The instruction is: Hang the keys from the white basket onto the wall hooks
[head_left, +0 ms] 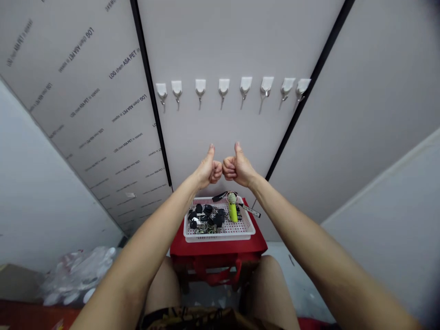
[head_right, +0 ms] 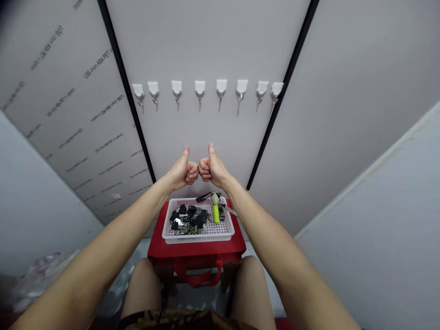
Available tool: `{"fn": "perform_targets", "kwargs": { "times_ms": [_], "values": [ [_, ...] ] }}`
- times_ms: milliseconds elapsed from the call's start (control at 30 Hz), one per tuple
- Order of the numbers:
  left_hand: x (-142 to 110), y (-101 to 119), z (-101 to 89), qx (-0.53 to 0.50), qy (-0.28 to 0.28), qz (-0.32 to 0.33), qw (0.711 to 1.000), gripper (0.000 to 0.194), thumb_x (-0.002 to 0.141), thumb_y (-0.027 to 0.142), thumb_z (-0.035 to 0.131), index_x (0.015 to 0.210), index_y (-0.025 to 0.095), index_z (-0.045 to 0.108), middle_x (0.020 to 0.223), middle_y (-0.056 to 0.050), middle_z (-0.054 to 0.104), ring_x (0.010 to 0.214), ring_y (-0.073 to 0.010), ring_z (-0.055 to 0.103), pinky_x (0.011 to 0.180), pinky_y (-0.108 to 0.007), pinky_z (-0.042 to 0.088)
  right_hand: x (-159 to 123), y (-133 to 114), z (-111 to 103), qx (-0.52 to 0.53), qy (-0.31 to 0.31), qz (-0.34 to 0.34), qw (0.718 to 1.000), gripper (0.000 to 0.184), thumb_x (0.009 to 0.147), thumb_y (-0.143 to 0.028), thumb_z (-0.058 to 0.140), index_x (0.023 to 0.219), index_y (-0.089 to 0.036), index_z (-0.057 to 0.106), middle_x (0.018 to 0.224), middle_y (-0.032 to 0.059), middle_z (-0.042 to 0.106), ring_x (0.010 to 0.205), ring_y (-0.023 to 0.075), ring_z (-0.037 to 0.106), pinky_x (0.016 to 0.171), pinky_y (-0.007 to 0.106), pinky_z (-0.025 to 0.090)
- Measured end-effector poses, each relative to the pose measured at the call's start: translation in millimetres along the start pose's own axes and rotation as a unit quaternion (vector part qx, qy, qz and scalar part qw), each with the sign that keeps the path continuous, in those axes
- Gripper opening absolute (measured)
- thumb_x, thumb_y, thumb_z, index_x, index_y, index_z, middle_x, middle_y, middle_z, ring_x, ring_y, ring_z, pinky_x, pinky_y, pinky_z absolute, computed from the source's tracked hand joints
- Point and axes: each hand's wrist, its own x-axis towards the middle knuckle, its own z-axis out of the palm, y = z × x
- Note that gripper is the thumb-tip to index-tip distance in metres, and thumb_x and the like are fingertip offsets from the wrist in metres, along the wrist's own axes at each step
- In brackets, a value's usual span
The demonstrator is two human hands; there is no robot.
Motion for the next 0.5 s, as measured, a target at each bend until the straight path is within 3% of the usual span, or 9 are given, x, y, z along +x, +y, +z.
{"fn": "perform_targets", "kwargs": {
  "times_ms": [133,233,367,500],
  "values": [
    [-0.1,-31.8,-0.3,0.021,0.034,-0.025,0.999,0.059,0.059,0.064,0.002,0.039,0.017,0.03,0.03,0.004,0.028,0.028,-0.0043,0.026,0.033,-0.019,0.021,-3.6,35.9,0.0,-0.06,0.031,0.009,0.998,0.052,0.063,-0.061,0.003,0.039,-0.019,0.021,0.032,-0.0069,0.018,0.029,0.0039,0.014,0.032,0.019,0.015],
    [-3.7,-73.4,-2.5,0.109,0.1,-0.032,0.988,0.052,0.061,0.06,0.019,0.045,0.015,0.04,0.038,0.002,0.041,0.035,-0.0059,0.037,0.039,-0.019,0.029,-15.2,75.8,-3.5,-0.227,0.092,-0.018,0.969,0.048,0.068,-0.053,0.019,0.04,-0.017,0.033,0.034,-0.0049,0.029,0.032,0.0049,0.026,0.037,0.019,0.023],
    [-15.3,-131.2,-1.6,0.281,0.146,0.027,0.948,0.028,0.059,0.042,0.044,0.063,0.015,0.052,0.06,-0.001,0.054,0.057,-0.0104,0.047,0.054,-0.021,0.035,-36.1,117.6,-9.7,-0.48,0.072,-0.07,0.871,0.018,0.066,-0.028,0.04,0.063,-0.015,0.053,0.06,0.0016,0.053,0.057,0.0106,0.047,0.055,0.022,0.033],
    [-22.7,-160.0,3.5,0.356,0.143,0.025,0.923,0.023,0.057,0.03,0.049,0.075,0.017,0.054,0.072,-0.002,0.056,0.066,-0.0128,0.049,0.06,-0.023,0.036,-46.3,130.5,-11.0,-0.65,0.03,-0.032,0.759,0.019,0.063,-0.015,0.04,0.075,-0.017,0.055,0.077,0.0076,0.056,0.072,0.0166,0.05,0.062,0.026,0.034]
  ]
}}
